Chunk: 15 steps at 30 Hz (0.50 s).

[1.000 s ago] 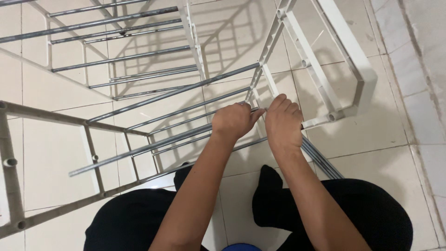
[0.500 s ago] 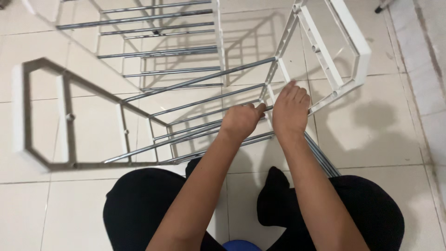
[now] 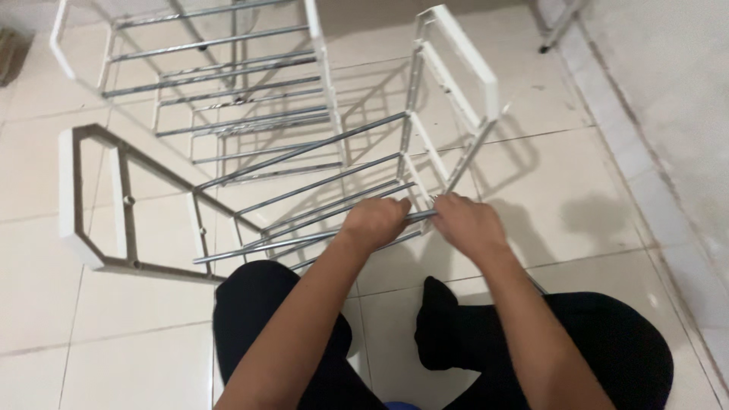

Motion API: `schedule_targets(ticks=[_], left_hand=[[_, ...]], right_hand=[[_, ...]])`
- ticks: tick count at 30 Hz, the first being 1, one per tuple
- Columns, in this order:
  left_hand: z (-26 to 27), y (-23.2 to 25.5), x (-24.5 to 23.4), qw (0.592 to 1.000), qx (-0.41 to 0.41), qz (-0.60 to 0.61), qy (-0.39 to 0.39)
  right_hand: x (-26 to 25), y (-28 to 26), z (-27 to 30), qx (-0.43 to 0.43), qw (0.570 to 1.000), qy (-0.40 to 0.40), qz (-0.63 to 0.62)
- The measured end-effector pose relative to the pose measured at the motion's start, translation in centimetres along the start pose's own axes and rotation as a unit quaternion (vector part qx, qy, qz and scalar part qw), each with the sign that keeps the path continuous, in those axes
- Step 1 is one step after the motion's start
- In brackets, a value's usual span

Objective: The person assembles a metal and plastic rack by inserting metal rods into white plastic side frames. They repeatedly pick up rods, align them with the frame slots, and push them into place, working from one side to the other.

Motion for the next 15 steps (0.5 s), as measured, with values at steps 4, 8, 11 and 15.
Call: schedule_targets(ticks=[4,8,11,15], left_hand=[[0.2,0.2,0.7,0.997,-0.016,-0.02,-0.071],[-1.6,2.8,0.4,0.996,-0.004,0.029,-0.079],[-1.7,4.1,-0.6,0.995,0.006,0.051,-0.082],[-2.3,5.7,-1.2,0.996,0.049,0.053,-0.052]], right_hand=[[-4.6,8.9,5.2,0.175,0.984,0.012,0.043],[-10.5,17.1,13.3,0.287,0.94,0.138,0.122],[-12.7,19.4,18.6,0.313,0.907,0.199,0.199],[-10.7,19.2,17.7,0.29,0.861,0.12,0.401]])
Point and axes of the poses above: each hand's wrist, its own z-axis away from the middle knuckle, its own x-axis out of the palm, y = z × x, the point moved 8 cm from there along -z, towards the middle knuckle, and after that the axes turned 10 degrees about y, right-handed, at the moved point
